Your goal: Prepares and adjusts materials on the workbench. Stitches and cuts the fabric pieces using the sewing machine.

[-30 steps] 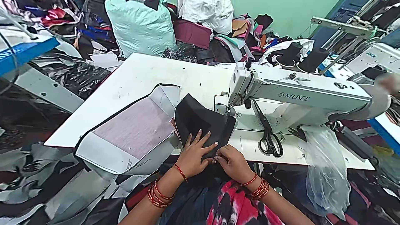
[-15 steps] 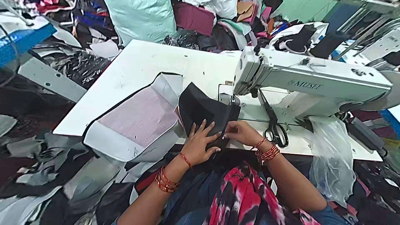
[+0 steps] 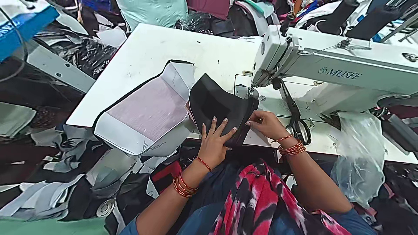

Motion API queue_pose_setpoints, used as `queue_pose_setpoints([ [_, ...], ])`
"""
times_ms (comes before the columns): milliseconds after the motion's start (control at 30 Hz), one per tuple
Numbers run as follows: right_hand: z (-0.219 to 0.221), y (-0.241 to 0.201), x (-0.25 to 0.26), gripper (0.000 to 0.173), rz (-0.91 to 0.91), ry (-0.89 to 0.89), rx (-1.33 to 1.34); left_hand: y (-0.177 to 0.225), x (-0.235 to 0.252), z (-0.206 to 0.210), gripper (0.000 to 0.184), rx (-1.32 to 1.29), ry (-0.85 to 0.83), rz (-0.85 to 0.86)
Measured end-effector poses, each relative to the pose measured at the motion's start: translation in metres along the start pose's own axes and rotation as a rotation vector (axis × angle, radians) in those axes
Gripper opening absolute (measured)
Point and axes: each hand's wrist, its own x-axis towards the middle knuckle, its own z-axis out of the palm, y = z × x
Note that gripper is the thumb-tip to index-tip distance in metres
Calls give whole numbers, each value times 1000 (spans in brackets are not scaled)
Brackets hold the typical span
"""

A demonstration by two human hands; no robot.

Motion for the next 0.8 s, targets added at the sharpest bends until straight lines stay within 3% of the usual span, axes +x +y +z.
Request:
queue_pose_setpoints([
  [100, -3, -3, 6, 9, 2, -93, -45, -3, -3, -3, 69, -23, -33, 14],
  [267, 4, 0, 3, 10, 39, -132, 89, 6, 10, 26, 36, -27, 498, 109],
  [333, 10, 1, 1, 10, 44, -110, 114, 6, 16, 34, 34, -12, 503, 169],
  [433, 0, 11, 8, 12, 101, 144, -64, 5, 16, 32, 36, -7, 438, 188],
  [533, -36, 35, 15, 24, 328, 486, -262, 4, 15, 31, 37, 1, 429, 195],
  [633, -61, 52, 13, 28, 397, 728, -58, 5, 14, 31, 36, -1, 437, 198],
  [733, -63, 54, 10, 22, 346, 668, 263, 5, 15, 32, 36, 20, 464, 207],
  [800, -58, 48, 5, 9, 364, 666, 516, 6, 16, 33, 36, 41, 476, 207],
])
